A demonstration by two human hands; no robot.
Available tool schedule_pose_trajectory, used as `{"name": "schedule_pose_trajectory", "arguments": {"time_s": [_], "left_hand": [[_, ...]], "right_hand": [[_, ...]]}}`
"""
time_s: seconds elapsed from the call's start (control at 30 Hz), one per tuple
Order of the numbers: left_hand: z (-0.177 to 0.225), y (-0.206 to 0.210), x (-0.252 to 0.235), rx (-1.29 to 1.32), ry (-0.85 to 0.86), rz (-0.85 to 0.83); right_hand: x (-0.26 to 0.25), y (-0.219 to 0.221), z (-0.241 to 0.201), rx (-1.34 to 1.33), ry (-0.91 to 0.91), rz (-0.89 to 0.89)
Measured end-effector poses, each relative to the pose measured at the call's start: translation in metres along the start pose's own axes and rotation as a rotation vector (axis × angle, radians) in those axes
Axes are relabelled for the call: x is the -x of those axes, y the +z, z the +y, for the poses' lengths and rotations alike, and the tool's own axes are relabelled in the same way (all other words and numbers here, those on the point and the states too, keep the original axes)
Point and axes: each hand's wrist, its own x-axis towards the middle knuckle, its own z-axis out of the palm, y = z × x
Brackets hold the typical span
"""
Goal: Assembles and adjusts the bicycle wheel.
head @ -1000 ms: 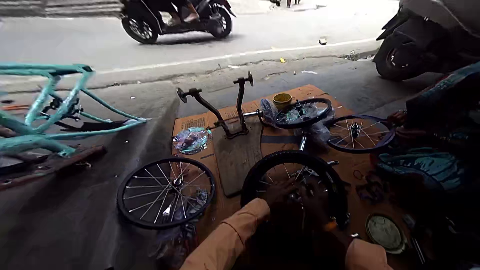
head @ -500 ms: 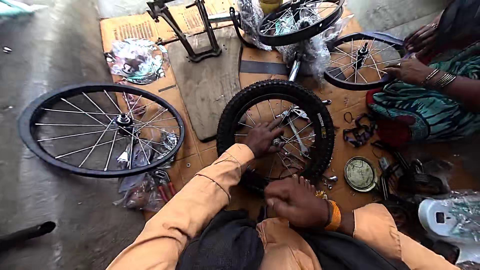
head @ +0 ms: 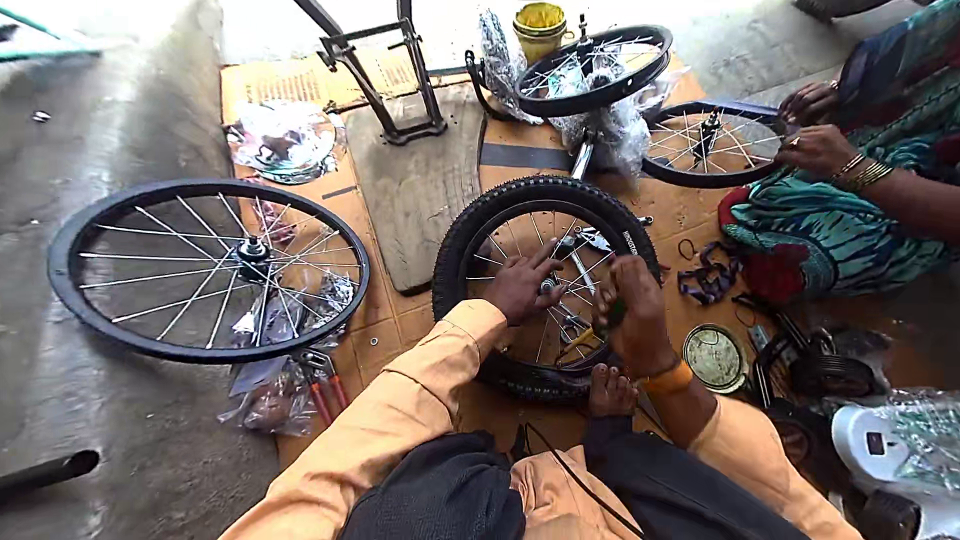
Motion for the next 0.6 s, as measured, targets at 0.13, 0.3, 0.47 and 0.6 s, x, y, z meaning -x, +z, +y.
{"name": "schedule_pose_trajectory", "arguments": {"time_s": [0.13,0.3,0.47,0.6], "left_hand": [[-0.001,-0.003,0.0,0.032,-0.013,0.005],[-0.004,0.003,0.0,0.024,-0.024,0.013],[-0.004,0.003,-0.001,0.012,-0.018,0.033],[-0.006,0.005,0.0,0.023,0.002,0.054]], "right_hand": [[-0.041,-0.001,0.02,-0.014,0.234,0.141],[-0.071,-0.002,0.025,0.072,0.457,0.146],[-0.079,0.008,0.05,0.271,0.362,0.268],[-0.065,0.016,0.072,0.737,-0.129,0.29]]}}
